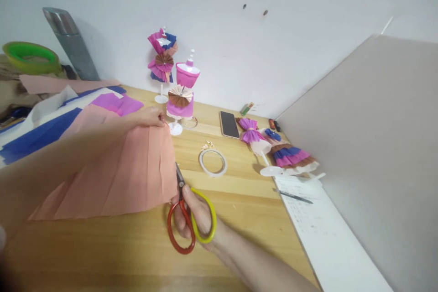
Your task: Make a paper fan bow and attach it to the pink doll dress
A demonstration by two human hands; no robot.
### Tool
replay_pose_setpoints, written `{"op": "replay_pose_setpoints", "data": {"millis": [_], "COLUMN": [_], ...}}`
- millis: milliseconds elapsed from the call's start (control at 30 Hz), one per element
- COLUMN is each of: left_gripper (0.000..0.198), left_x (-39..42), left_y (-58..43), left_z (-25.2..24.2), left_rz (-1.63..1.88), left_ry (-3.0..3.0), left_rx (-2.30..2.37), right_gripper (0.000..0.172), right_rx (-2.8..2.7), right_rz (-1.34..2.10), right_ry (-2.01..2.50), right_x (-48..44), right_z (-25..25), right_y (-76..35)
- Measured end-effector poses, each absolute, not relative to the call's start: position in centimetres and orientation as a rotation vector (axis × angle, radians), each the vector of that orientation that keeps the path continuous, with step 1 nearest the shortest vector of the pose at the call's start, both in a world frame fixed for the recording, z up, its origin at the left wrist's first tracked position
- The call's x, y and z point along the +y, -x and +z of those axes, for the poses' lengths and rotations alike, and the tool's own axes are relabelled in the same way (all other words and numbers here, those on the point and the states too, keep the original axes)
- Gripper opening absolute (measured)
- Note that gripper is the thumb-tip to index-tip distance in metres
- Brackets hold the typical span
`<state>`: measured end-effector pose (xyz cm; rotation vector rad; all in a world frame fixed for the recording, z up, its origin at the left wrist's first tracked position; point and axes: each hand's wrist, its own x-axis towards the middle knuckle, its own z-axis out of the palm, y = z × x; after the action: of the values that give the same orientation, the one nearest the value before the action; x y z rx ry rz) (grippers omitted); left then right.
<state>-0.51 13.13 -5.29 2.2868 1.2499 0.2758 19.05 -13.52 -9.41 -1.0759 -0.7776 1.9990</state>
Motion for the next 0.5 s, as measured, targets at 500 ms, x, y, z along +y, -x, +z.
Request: {"op": "replay_pose_setpoints", "data": {"millis": [500], "left_gripper": [0.048], "left_x": [10.1], "left_y": [7.8], "left_z": [2.8], "left_rz": [0.757], "left_ry": [-1.920], "left_rx": [1.109], "right_gripper": [0.052], "right_rx": [-1.685], "right_rz": [1.718], "right_ry": [1.025], "right_x": [-9.1], "right_z": [-2.8], "right_y": [-22.6]}}
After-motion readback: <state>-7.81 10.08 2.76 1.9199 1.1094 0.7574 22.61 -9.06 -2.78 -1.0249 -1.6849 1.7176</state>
